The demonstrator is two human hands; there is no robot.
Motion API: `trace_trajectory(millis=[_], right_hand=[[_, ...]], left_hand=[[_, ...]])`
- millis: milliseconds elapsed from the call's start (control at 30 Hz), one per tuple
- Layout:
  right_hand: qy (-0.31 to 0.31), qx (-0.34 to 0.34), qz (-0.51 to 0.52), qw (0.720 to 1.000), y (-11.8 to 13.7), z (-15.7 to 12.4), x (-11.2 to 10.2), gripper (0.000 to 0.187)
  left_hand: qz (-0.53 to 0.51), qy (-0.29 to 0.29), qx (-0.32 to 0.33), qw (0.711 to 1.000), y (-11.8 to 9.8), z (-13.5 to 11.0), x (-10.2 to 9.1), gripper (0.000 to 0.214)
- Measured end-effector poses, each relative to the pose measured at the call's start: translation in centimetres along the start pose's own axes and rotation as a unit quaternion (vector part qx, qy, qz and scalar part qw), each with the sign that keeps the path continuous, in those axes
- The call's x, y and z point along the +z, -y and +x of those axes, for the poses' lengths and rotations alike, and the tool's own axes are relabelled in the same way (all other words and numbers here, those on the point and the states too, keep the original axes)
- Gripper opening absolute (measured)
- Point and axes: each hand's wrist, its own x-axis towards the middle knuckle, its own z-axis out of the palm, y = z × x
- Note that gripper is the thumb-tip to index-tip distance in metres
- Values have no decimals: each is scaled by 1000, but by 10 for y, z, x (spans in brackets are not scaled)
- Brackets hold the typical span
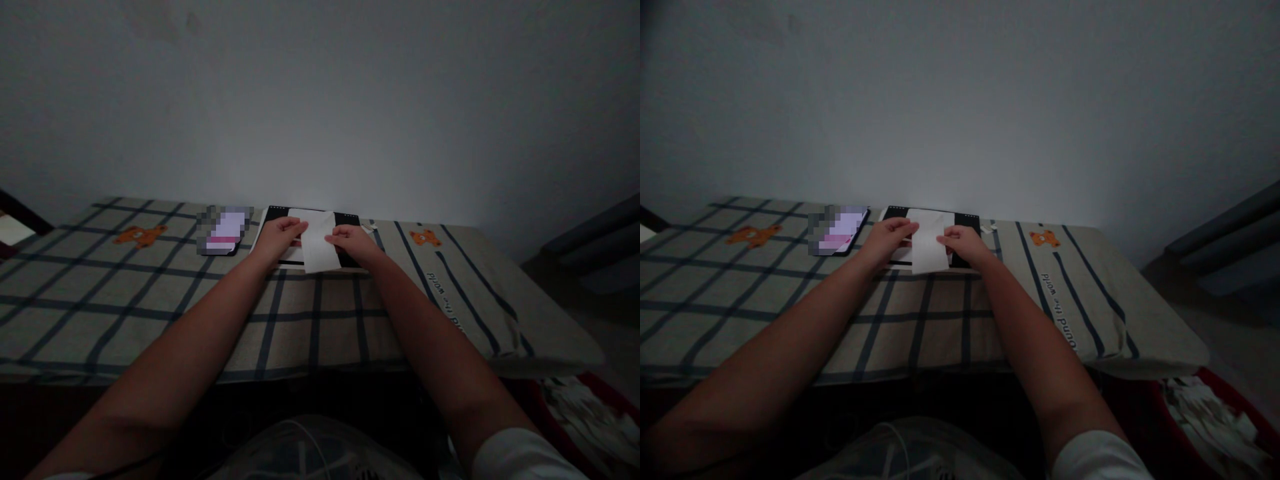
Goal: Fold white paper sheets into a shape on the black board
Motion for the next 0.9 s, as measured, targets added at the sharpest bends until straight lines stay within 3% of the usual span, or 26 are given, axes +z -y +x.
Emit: trace_trajectory(millis=[133, 533, 633, 733, 900], right_hand=[[34, -11, -26, 999, -3, 1, -1, 23], [47, -2, -4, 999, -5, 0, 0, 23], [26, -3, -5, 1000, -2, 0, 1, 21], [-27, -3, 2, 1000, 0, 0, 1, 20], [-78, 7, 40, 996, 1, 3, 1, 21]], left_hand=[[13, -25, 22, 999, 0, 1, 0, 24], [-8, -52, 35, 998, 4, 6, -3, 26], [-30, -39, 20, 999, 3, 6, -4, 29], [-34, 13, -6, 999, 3, 4, -4, 31], [12, 42, -26, 999, 3, 1, 0, 19]])
